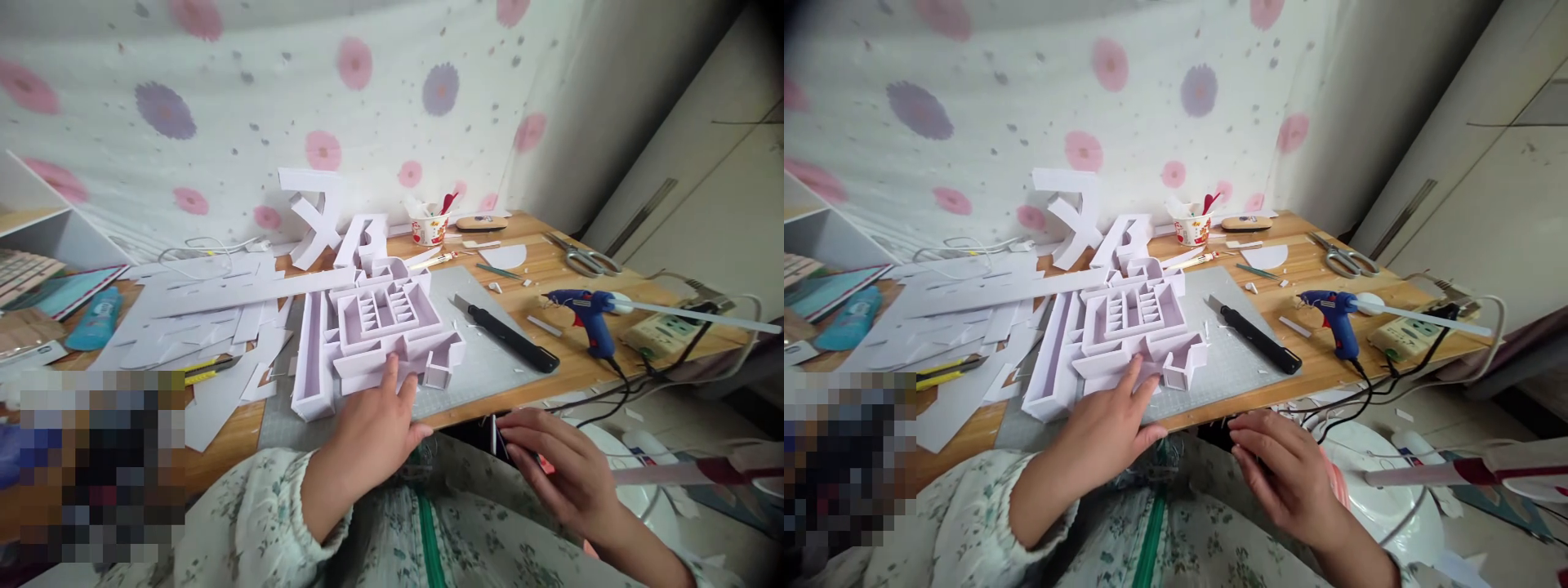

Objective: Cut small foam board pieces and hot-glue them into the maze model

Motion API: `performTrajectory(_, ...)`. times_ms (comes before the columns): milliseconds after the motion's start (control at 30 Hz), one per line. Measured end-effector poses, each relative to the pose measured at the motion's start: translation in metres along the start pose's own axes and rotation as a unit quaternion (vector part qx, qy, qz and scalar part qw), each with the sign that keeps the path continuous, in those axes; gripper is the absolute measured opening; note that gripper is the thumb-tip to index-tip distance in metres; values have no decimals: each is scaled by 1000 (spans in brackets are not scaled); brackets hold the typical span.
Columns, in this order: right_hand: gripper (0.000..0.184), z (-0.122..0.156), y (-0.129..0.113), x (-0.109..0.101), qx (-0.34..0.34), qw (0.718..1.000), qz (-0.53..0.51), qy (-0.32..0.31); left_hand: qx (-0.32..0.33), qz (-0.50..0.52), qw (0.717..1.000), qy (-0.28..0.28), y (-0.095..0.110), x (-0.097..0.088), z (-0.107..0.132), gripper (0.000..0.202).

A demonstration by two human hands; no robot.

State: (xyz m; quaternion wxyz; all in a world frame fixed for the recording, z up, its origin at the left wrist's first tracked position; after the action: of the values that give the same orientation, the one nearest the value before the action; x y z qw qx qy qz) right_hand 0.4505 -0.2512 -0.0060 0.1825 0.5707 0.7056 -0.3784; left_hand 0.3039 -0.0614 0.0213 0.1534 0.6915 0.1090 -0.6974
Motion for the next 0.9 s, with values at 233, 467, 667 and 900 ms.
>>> performTrajectory(233,24,-5,-1,3,-3,1000,-9,23,-7,19,1000,8,3,4,10,54)
performTrajectory(467,23,-4,-8,7,19,999,-1,33,208,187,957,83,15,19,53,22)
performTrajectory(667,28,-22,-39,43,-57,997,8,-55,187,209,948,152,11,26,68,26)
performTrajectory(900,18,-19,-59,55,-168,984,-31,-39,174,212,927,257,-9,23,94,23)
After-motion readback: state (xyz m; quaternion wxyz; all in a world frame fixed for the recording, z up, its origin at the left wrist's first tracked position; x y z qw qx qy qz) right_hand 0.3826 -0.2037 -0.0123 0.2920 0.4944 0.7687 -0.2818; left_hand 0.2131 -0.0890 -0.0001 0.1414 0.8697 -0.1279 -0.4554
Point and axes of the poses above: each hand's wrist, its own z-axis away from the middle knuckle, its own x-axis out of the palm, y = z × x, the point moved 3 cm from there along -z, towards the middle knuckle, and after that the axes turned 8 degrees about z, right-handed, at the moved point
